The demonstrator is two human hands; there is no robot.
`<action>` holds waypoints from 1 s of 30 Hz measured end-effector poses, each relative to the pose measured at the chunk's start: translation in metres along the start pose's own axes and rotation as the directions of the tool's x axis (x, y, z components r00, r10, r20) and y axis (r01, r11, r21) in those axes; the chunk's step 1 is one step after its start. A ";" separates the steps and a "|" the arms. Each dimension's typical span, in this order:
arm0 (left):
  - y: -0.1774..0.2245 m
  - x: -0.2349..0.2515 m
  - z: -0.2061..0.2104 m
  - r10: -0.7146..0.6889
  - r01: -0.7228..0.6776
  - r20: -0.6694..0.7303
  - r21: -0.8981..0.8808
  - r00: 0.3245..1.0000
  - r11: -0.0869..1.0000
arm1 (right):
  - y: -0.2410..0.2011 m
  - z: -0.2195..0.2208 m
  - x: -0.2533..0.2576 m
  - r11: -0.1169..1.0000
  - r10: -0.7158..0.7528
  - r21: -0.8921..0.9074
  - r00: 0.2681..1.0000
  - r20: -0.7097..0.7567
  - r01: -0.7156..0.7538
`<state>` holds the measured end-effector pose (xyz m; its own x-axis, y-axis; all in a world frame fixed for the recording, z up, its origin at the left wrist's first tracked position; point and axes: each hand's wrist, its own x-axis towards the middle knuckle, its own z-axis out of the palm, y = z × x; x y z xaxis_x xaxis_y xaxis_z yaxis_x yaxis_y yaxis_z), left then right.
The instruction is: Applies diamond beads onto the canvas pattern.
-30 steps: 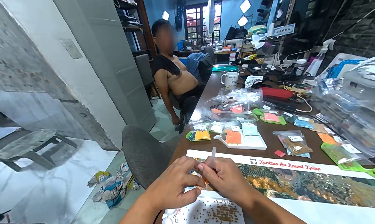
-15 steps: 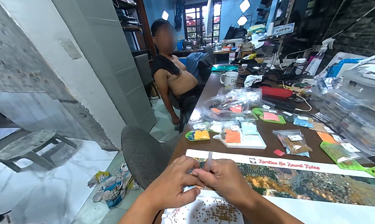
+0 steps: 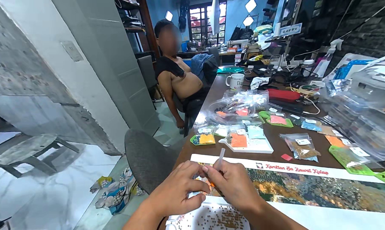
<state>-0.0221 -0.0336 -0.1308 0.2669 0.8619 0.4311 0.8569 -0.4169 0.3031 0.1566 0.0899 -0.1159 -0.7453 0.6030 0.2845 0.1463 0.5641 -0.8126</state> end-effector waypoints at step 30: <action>-0.001 0.000 0.000 0.013 -0.013 -0.003 0.003 1.000 1.000 | 0.000 -0.013 0.007 0.997 -0.076 0.018 0.965 0.251 0.074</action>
<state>-0.0227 -0.0335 -0.1312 0.2768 0.8557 0.4373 0.8547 -0.4272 0.2950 0.1600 0.1021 -0.1074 -0.8936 0.3973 0.2086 0.0790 0.5968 -0.7985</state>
